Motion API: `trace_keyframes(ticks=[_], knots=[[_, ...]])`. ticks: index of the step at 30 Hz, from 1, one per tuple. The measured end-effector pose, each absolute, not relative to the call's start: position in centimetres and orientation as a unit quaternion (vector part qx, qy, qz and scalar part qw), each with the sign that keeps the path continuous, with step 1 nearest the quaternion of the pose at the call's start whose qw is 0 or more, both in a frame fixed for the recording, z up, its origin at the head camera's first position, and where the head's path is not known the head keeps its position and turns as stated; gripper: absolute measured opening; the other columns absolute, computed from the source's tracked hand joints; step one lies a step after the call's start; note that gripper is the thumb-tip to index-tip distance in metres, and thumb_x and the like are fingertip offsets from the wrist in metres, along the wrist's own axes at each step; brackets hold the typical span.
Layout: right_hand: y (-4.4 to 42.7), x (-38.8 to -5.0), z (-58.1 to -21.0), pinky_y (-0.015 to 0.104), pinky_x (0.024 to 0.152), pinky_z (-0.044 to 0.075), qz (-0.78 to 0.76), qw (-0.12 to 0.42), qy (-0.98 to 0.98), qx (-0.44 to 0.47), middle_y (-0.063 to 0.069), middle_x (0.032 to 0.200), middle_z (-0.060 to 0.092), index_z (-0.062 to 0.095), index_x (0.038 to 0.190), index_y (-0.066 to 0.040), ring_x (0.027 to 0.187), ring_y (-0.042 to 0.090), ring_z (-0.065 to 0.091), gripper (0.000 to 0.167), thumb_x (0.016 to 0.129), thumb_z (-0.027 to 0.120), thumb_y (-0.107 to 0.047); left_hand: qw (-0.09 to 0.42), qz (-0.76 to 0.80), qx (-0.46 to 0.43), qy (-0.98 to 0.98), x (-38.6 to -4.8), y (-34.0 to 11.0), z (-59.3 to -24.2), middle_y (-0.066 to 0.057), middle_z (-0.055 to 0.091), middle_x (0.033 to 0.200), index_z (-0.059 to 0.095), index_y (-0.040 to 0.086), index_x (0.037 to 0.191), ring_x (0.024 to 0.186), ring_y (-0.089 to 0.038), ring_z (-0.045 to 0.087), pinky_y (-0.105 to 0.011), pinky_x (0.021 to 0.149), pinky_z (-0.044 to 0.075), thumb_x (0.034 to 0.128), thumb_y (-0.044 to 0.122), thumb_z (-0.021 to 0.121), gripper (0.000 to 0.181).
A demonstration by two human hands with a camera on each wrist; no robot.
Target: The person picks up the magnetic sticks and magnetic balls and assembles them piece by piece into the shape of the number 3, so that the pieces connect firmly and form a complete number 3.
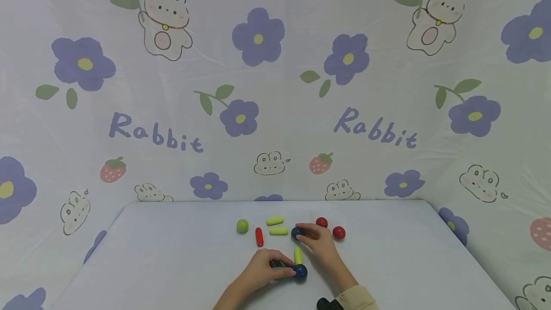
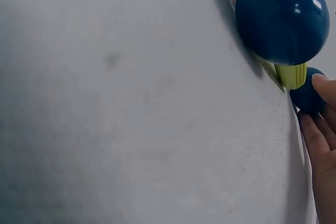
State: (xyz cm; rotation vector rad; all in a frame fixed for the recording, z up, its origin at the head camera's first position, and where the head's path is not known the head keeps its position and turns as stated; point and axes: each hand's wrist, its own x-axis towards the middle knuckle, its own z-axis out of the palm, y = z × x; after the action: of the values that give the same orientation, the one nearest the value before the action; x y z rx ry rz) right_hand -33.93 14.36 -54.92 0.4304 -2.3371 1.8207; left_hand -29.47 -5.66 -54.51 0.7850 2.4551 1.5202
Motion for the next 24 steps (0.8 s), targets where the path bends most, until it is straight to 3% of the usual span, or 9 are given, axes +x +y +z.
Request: trace_keyframes(ticks=[24], knots=[[14.9,-32.8,-55.2,0.025,0.081,0.044,0.641,0.077,-0.757,0.095,0.006,0.105,0.062,0.064,0.105,-0.006,0.101,0.019,0.057,0.030,0.076,0.071,-0.011,0.040,0.491,0.290,0.821,-29.7,-5.7,-55.2,0.015,0.064,0.081,0.070,0.027,0.089,0.070,-0.007,0.056,-0.024,0.063,0.046,0.0715,0.037,0.072,0.021]])
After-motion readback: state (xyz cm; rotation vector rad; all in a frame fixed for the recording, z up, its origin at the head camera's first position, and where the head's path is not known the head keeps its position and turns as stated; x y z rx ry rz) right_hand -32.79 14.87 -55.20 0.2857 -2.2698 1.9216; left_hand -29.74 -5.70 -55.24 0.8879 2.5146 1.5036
